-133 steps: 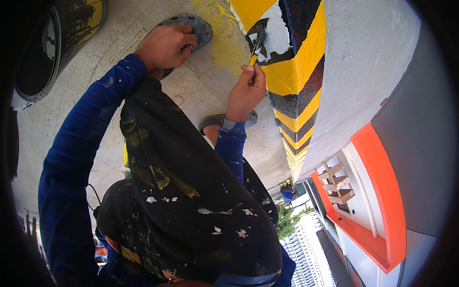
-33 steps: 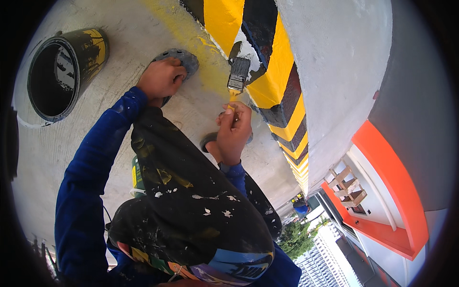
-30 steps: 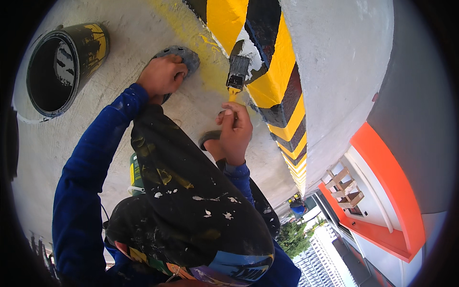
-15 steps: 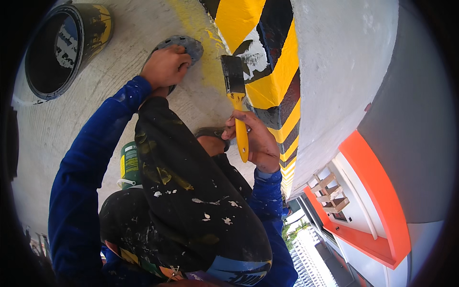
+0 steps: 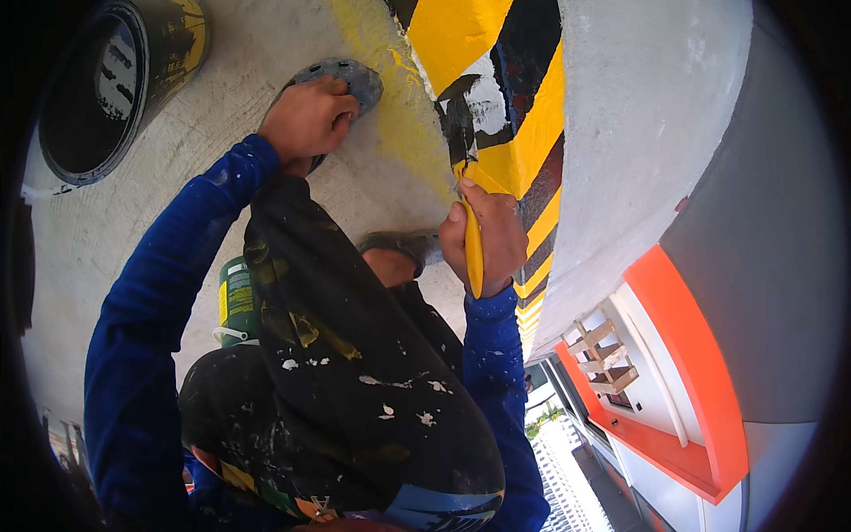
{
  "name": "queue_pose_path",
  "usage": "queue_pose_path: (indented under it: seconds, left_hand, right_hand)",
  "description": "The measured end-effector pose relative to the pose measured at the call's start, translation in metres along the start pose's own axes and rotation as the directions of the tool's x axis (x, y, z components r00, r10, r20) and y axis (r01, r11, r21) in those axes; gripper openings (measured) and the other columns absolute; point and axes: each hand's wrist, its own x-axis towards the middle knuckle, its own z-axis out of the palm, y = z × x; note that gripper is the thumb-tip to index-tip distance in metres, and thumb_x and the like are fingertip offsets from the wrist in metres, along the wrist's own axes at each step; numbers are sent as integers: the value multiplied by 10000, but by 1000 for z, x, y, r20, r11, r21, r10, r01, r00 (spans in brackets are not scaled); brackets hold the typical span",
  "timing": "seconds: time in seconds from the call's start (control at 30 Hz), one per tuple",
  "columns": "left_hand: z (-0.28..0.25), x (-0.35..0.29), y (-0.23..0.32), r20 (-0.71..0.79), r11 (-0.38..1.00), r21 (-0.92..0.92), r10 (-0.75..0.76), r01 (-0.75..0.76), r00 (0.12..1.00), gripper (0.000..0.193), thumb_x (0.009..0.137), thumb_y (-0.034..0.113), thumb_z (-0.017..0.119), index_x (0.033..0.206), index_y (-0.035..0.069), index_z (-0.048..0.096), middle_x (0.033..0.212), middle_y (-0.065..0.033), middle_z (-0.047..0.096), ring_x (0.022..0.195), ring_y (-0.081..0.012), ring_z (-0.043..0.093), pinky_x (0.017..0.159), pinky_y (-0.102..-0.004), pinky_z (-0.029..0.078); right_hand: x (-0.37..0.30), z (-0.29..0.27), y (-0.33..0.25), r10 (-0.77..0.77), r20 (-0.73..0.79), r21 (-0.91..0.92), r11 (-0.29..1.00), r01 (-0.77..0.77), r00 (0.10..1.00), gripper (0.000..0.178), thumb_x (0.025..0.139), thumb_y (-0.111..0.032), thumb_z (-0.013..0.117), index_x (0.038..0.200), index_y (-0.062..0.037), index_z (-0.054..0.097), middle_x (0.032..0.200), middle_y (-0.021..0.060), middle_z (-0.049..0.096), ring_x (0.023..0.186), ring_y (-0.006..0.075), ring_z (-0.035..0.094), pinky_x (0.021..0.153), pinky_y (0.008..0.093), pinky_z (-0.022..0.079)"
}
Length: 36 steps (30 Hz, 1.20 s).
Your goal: The person paints black and yellow diagonal safety stripes on a concrete curb using a paintbrush and two paint cans. They repeatedly dip the brush into black and yellow paint, applying alternating stripes along the curb edge.
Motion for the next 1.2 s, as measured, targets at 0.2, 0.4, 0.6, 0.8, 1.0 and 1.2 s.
queue_pose_path:
  seconds: [0.2, 0.4, 0.6, 0.8, 1.0, 1.2]
  left_hand:
    - [2, -2, -3, -29, 1000, -5, 17, -17, 999, 151, 849, 170, 635, 906, 110, 760, 930, -101, 695, 943, -319, 702, 771, -483, 595]
    - [4, -1, -3, -37, 1000, 10, 30, -29, 999, 132, 851, 174, 638, 883, 102, 744, 923, -102, 689, 936, -320, 700, 770, -483, 592]
    - [5, -2, -3, -35, 999, 12, 38, -38, 999, 133, 867, 175, 633, 874, 96, 739, 913, -102, 682, 925, -323, 697, 766, -487, 590]
    - [5, -2, -2, -45, 999, 22, 36, -35, 998, 139, 875, 176, 629, 872, 94, 740, 916, -102, 683, 928, -325, 698, 771, -487, 589]
    - [4, -2, -2, -37, 999, 15, 28, -28, 999, 148, 884, 182, 627, 878, 93, 745, 919, -104, 682, 939, -322, 699, 784, -489, 591]
    - [3, -2, -1, -20, 999, 17, 34, -33, 999, 149, 886, 182, 626, 893, 94, 747, 937, -104, 686, 958, -320, 700, 788, -489, 591]
  right_hand:
    - [1, 14, 17, -39, -162, -36, 999, 33, 986, 279, 898, -21, 749, 1150, 41, 646, 910, 196, 720, 777, 322, 738, 701, 363, 606]
    - [2, 22, 36, -86, -150, -70, 995, 76, 985, 309, 915, -76, 782, 1169, 23, 636, 958, 171, 744, 825, 268, 760, 752, 322, 617]
    - [8, 32, 44, -192, -101, -125, 976, 179, 976, 375, 828, 40, 829, 1160, 17, 656, 960, 182, 718, 779, 304, 715, 698, 361, 585]
    - [9, 35, 48, -273, -41, -256, 933, 254, 961, 375, 839, -12, 876, 1138, -27, 650, 1006, 134, 699, 872, 266, 722, 783, 351, 597]
    - [14, 39, 48, -338, -76, -236, 920, 313, 938, 408, 800, 49, 879, 1140, -1, 658, 1143, 165, 651, 924, 287, 699, 724, 349, 571]
    - [17, 38, 51, -371, -28, -207, 911, 357, 928, 379, 810, 48, 867, 1124, -15, 665, 1163, 169, 654, 940, 301, 705, 760, 357, 588]
